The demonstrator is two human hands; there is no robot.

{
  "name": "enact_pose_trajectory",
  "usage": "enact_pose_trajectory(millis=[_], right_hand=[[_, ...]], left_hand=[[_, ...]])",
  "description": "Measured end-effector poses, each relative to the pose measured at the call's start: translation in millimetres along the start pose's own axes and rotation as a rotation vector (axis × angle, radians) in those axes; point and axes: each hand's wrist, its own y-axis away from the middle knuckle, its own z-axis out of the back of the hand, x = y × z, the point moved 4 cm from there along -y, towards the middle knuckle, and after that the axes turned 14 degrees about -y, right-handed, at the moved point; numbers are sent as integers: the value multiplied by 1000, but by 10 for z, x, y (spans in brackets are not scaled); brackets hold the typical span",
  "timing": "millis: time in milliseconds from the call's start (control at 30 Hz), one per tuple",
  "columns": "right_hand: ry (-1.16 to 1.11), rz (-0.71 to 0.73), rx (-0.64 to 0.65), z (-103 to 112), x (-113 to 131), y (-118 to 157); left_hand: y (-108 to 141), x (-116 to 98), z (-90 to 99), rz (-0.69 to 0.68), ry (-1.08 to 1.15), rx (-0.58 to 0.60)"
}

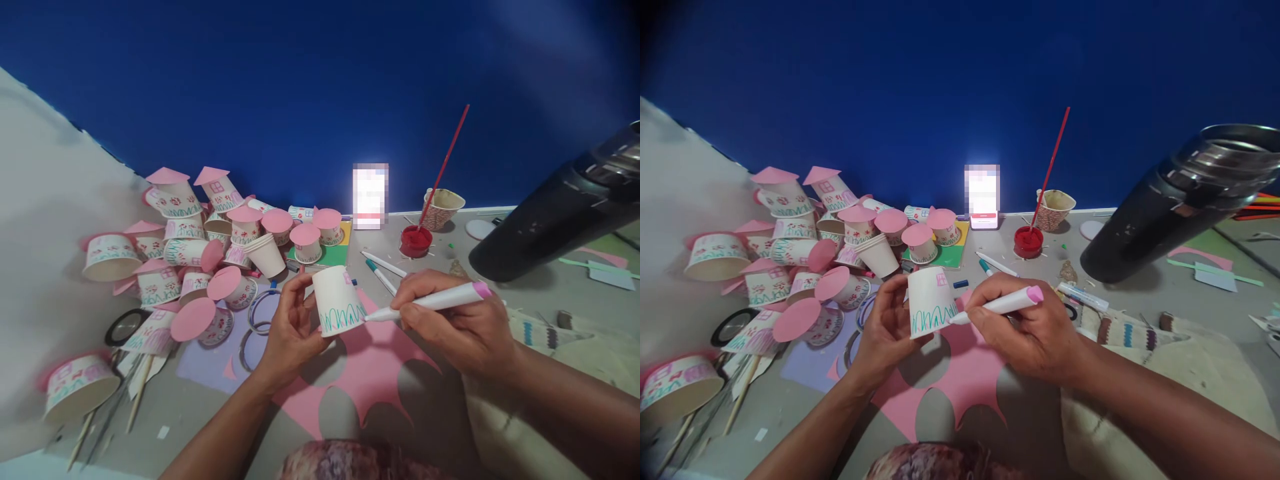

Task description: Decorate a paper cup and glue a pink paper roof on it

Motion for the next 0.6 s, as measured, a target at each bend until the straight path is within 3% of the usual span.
enact_pose_trajectory(millis=[400, 600], right_hand=[[29, 13, -124, 78, -33, 65], [182, -84, 66, -10, -272, 44]], left_hand=[[-19, 19, 21, 92, 111, 12], [48, 35, -62, 181, 164, 125]])
